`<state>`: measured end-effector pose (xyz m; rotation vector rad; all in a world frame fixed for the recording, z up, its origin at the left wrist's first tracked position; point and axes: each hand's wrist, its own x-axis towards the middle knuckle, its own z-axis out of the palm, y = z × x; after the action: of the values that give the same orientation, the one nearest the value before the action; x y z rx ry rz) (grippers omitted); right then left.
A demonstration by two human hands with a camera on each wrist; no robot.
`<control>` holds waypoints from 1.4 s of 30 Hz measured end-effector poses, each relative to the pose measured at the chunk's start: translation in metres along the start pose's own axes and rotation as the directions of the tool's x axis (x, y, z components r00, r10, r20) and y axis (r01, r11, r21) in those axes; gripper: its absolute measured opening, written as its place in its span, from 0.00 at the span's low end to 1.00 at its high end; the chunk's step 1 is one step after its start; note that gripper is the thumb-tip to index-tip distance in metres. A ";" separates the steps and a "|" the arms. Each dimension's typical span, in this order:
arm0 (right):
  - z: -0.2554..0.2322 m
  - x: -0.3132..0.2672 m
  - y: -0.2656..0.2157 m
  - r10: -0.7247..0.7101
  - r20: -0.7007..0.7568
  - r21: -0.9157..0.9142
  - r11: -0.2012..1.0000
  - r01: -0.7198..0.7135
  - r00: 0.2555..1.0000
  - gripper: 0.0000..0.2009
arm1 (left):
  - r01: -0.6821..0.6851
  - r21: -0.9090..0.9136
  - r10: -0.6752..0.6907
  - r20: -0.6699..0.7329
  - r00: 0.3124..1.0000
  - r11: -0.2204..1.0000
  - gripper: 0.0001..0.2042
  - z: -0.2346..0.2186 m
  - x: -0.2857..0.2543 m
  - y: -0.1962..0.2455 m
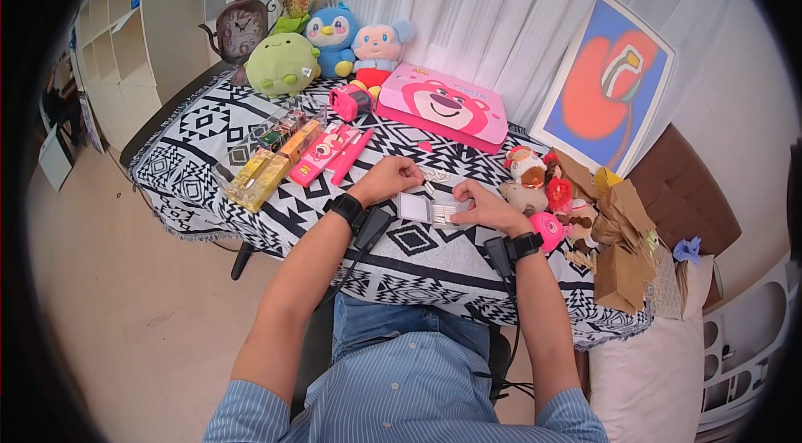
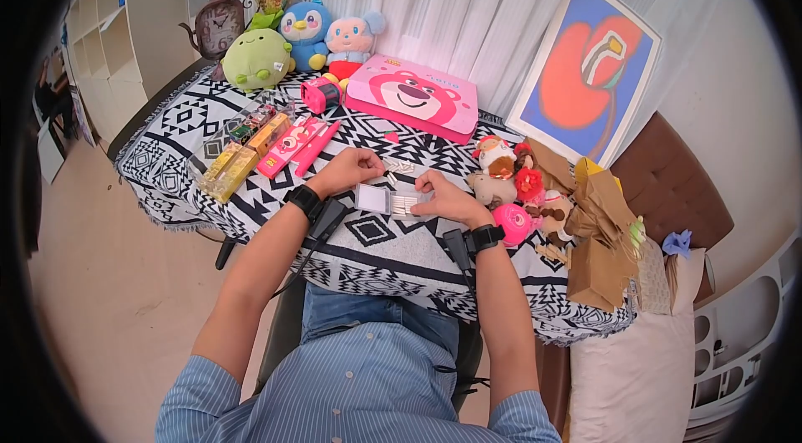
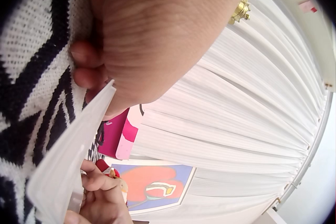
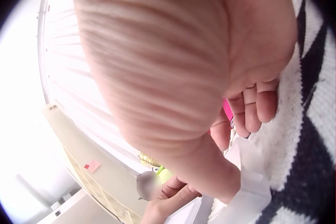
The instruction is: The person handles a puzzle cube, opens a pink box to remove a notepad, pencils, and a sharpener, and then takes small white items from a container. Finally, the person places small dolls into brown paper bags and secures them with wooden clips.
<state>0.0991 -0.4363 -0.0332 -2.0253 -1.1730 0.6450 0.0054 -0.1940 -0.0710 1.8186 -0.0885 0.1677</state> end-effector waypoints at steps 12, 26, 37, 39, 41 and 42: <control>0.001 0.003 0.013 -0.009 -0.032 0.135 0.991 0.013 0.999 0.18 | -0.010 -0.005 0.010 -0.004 1.000 1.000 0.04 0.000 0.007 -0.012; -0.002 0.037 0.017 -0.046 -0.356 -0.001 0.999 0.049 0.933 0.11 | -0.008 0.036 0.009 -0.039 0.999 0.999 0.06 0.001 0.000 0.000; 0.002 0.066 0.013 -0.159 -0.341 -0.373 0.928 0.022 0.926 0.10 | -0.086 0.012 0.087 -0.039 0.995 0.996 0.06 0.001 0.005 -0.010; 0.003 0.063 0.011 -0.125 -0.352 -0.348 0.937 -0.006 0.928 0.10 | -0.082 0.011 0.082 -0.034 0.996 0.997 0.05 0.002 0.004 -0.010; 0.003 0.062 0.010 -0.129 -0.363 -0.351 0.936 -0.007 0.923 0.09 | -0.075 0.010 0.076 -0.032 0.997 0.997 0.06 0.002 0.004 -0.009; 0.003 0.061 0.011 -0.133 -0.375 -0.352 0.936 -0.009 0.918 0.08 | -0.068 0.009 0.068 -0.030 0.997 0.998 0.06 0.001 0.004 -0.009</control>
<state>0.1313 -0.3853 -0.0476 -2.2584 -1.1563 -0.0213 0.0111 -0.1931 -0.0789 1.8216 -0.1285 0.2441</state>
